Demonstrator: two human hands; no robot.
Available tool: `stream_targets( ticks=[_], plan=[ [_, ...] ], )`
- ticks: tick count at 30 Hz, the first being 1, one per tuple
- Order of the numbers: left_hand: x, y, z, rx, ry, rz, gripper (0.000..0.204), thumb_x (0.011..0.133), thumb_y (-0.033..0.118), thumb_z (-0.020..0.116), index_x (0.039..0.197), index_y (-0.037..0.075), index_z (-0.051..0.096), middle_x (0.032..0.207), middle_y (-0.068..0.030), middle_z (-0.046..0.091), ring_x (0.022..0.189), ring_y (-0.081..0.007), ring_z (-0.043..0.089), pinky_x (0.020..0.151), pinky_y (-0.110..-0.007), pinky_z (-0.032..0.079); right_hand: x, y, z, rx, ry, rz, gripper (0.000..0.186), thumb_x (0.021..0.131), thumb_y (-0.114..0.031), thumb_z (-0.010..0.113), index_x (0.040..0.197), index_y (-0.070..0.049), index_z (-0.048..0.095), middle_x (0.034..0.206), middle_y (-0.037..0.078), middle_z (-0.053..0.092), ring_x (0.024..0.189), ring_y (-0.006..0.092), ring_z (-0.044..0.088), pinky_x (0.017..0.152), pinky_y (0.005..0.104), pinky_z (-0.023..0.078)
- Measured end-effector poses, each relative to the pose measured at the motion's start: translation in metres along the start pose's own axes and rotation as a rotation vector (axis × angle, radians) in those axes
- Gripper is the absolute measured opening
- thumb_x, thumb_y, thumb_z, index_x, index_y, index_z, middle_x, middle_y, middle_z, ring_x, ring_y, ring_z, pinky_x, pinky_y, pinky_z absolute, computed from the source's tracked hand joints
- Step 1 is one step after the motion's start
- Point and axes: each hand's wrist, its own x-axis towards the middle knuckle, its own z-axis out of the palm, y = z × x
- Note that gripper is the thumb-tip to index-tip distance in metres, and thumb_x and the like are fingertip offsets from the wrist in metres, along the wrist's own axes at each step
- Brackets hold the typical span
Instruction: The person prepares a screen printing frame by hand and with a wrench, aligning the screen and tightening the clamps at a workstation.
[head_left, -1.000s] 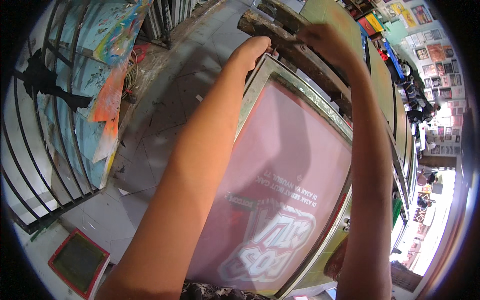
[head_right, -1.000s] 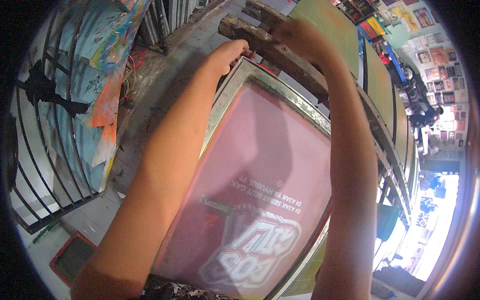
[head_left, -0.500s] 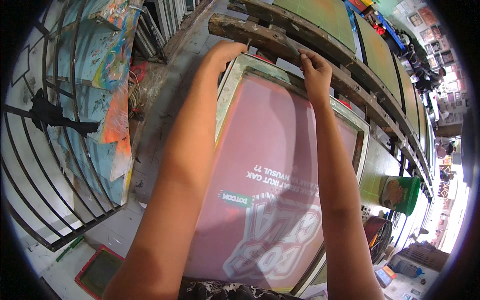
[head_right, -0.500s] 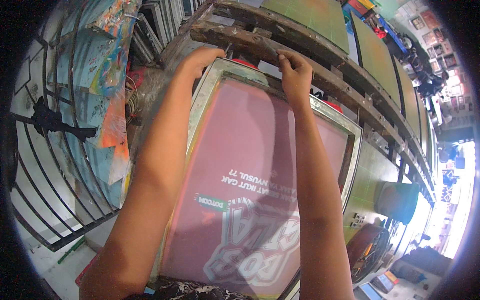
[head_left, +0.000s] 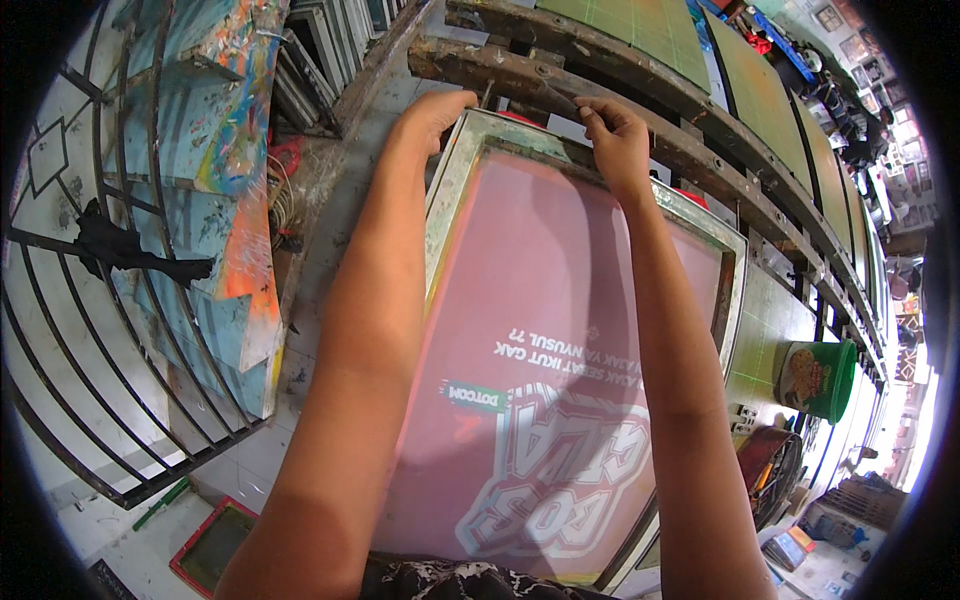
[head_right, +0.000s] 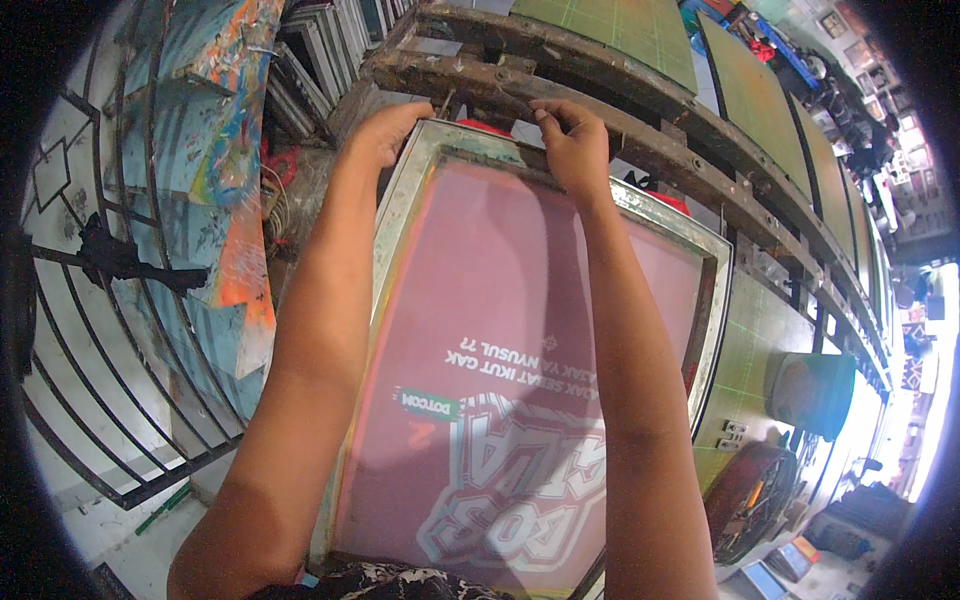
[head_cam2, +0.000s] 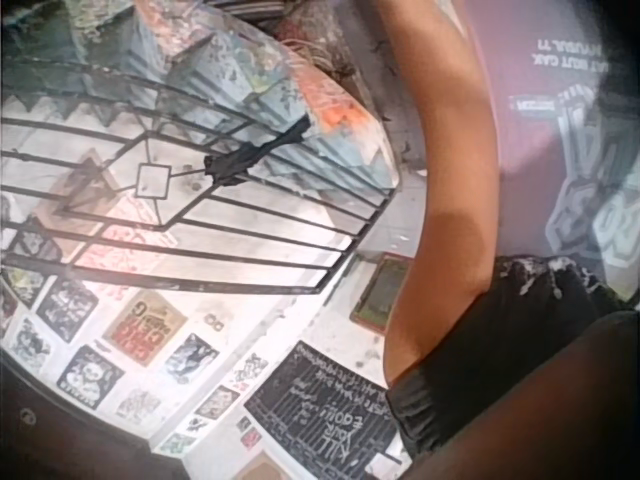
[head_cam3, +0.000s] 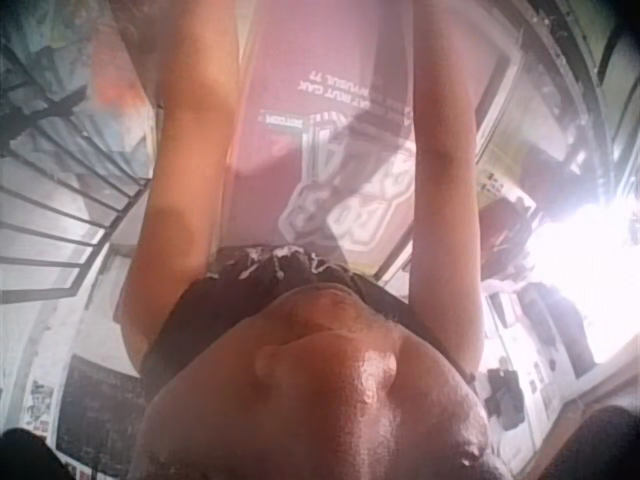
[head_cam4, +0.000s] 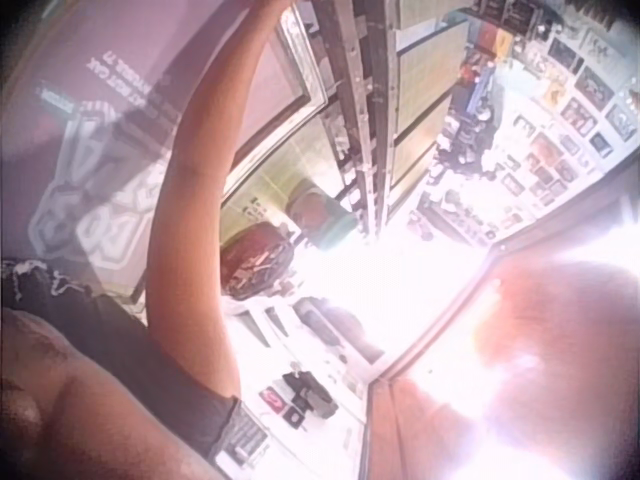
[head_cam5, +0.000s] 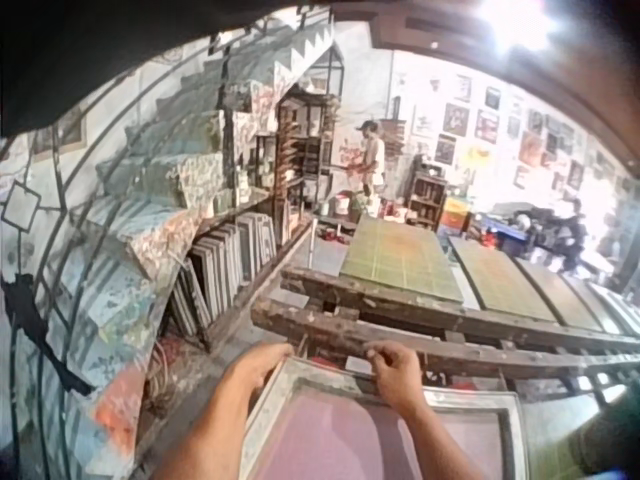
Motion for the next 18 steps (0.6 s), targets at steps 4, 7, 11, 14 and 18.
stream_targets(
  ticks=[4, 7, 11, 14, 18],
  plan=[
    [0.009, -0.005, -0.003, -0.044, -0.007, -0.010, 0.021, 0.081, 0.022, 0.060, 0.082, 0.002, 0.065, 0.077, -0.0100, 0.066, 0.064, -0.0215, 0.062, 0.059, -0.037, 0.051, 0.000, -0.007, 0.003, -0.012, -0.149, 0.019, 0.020, 0.089, -0.014, 0.066, 0.105, -0.003, 0.072, 0.094, 0.012, 0.073, 0.085, 0.0170, 0.067, 0.079, 0.0302, 0.050],
    [0.009, -0.010, 0.000, -0.101, 0.007, 0.019, 0.019, 0.080, 0.020, 0.059, 0.079, 0.002, 0.065, 0.076, -0.0107, 0.066, 0.062, -0.0221, 0.061, 0.056, -0.038, 0.050, 0.004, -0.023, 0.002, -0.104, -0.287, 0.000, 0.020, 0.086, -0.012, 0.067, 0.103, -0.003, 0.072, 0.097, 0.015, 0.073, 0.090, 0.0245, 0.069, 0.082, 0.0341, 0.051],
    [0.014, -0.011, -0.004, -0.189, 0.039, 0.021, 0.023, 0.082, 0.024, 0.055, 0.079, 0.003, 0.064, 0.075, -0.0114, 0.065, 0.063, -0.0222, 0.058, 0.061, -0.039, 0.049, 0.019, -0.029, 0.012, -0.233, -0.361, -0.222, 0.021, 0.082, -0.009, 0.067, 0.102, -0.004, 0.072, 0.101, 0.016, 0.071, 0.095, 0.0330, 0.068, 0.085, 0.0374, 0.051],
    [0.005, -0.008, 0.000, -0.141, 0.101, 0.030, 0.025, 0.084, 0.025, 0.052, 0.081, 0.004, 0.064, 0.077, -0.0115, 0.065, 0.065, -0.0223, 0.059, 0.064, -0.040, 0.049, 0.022, -0.025, 0.017, -0.247, -0.385, -0.236, 0.022, 0.081, -0.007, 0.067, 0.102, -0.004, 0.072, 0.104, 0.017, 0.070, 0.097, 0.0351, 0.067, 0.086, 0.0381, 0.051],
    [0.011, -0.012, -0.004, -0.180, 0.062, 0.059, 0.024, 0.084, 0.024, 0.051, 0.082, 0.004, 0.065, 0.079, -0.0110, 0.066, 0.066, -0.0224, 0.060, 0.063, -0.039, 0.049, 0.025, -0.026, 0.021, -0.231, -0.430, -0.207, 0.020, 0.081, -0.007, 0.067, 0.100, -0.004, 0.072, 0.103, 0.017, 0.070, 0.096, 0.0337, 0.067, 0.086, 0.0376, 0.051]
  ],
)
